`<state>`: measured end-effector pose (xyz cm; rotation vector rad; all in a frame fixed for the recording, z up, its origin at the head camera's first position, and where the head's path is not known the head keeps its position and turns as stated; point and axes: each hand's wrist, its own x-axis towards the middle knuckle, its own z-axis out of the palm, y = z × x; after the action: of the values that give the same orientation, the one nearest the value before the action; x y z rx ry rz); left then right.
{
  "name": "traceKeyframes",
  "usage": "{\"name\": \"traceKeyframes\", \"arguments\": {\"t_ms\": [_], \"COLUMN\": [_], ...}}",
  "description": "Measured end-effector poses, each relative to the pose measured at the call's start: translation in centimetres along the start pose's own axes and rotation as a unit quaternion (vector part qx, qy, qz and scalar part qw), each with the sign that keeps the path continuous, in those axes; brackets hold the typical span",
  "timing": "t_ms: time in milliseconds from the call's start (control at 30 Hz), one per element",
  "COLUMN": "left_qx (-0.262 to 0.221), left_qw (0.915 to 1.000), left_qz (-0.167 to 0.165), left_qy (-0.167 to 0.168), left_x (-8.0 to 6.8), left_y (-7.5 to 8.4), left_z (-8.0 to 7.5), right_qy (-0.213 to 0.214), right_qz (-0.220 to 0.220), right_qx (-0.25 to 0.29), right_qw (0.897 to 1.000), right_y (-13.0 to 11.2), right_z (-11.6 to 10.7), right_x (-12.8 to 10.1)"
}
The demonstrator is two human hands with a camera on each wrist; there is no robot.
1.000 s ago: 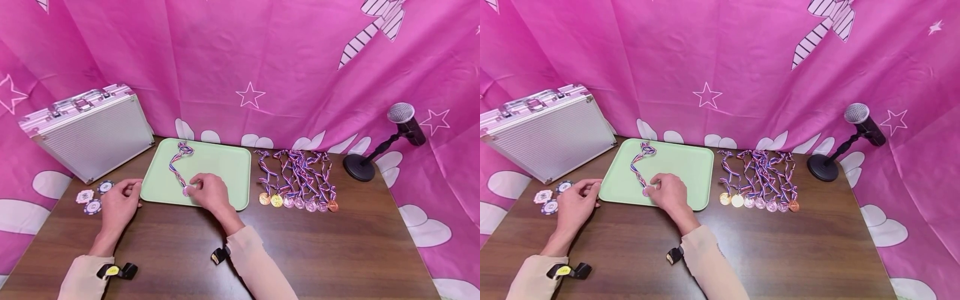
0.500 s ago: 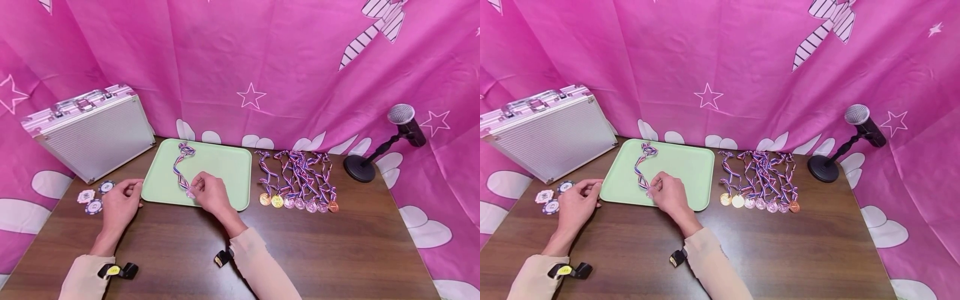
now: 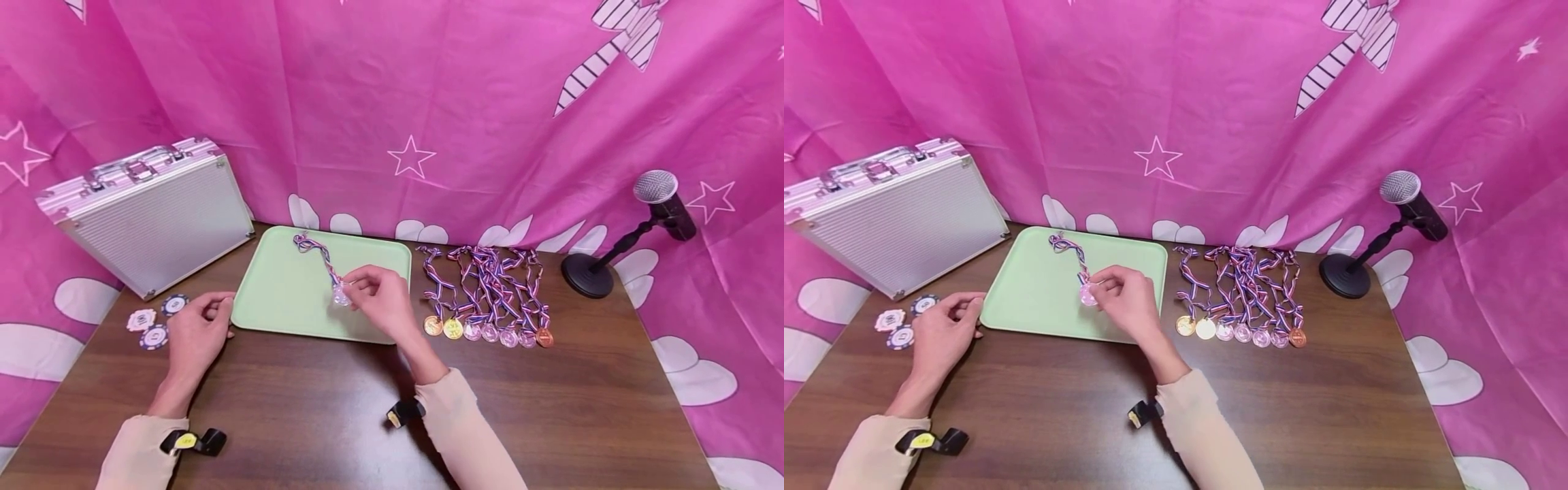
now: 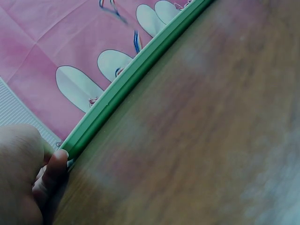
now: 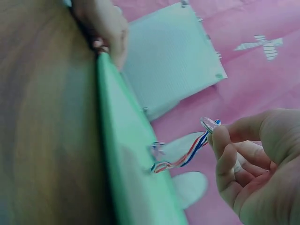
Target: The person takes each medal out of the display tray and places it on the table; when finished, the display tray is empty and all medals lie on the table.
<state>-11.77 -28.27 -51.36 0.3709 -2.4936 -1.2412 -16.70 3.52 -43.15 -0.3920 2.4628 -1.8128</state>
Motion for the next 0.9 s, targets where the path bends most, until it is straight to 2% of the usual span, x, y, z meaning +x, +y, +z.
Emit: {"name": "traceKeyframes", "arguments": {"t_ms": [400, 633, 800, 900], "left_qx": [0.007, 0.01, 0.011, 0.013], "left_qw": [0.9999, 0.9998, 0.9998, 0.9998], "left_qz": [-0.007, -0.011, -0.011, -0.008], "left_qy": [-0.004, -0.01, -0.013, -0.014], "left_x": [-0.1, 0.0, 0.1, 0.1], "left_y": [0.0, 0.1, 0.0, 0.0], "left_z": [0.2, 0.3, 0.1, 0.0], "right_qy": [0.037, 0.042, 0.072, 0.092], "right_qz": [-0.038, -0.033, -0.044, -0.056], "right_qx": [0.087, 0.122, 0.13, 0.151], "right_qw": [0.995, 0.991, 0.988, 0.983], "right_y": [-2.8, -4.1, -5.1, -5.7], "right_z": [-7.8, -12.0, -14.7, -16.3], "right_x": [-2.3, -4.5, -5.8, -6.6]}}
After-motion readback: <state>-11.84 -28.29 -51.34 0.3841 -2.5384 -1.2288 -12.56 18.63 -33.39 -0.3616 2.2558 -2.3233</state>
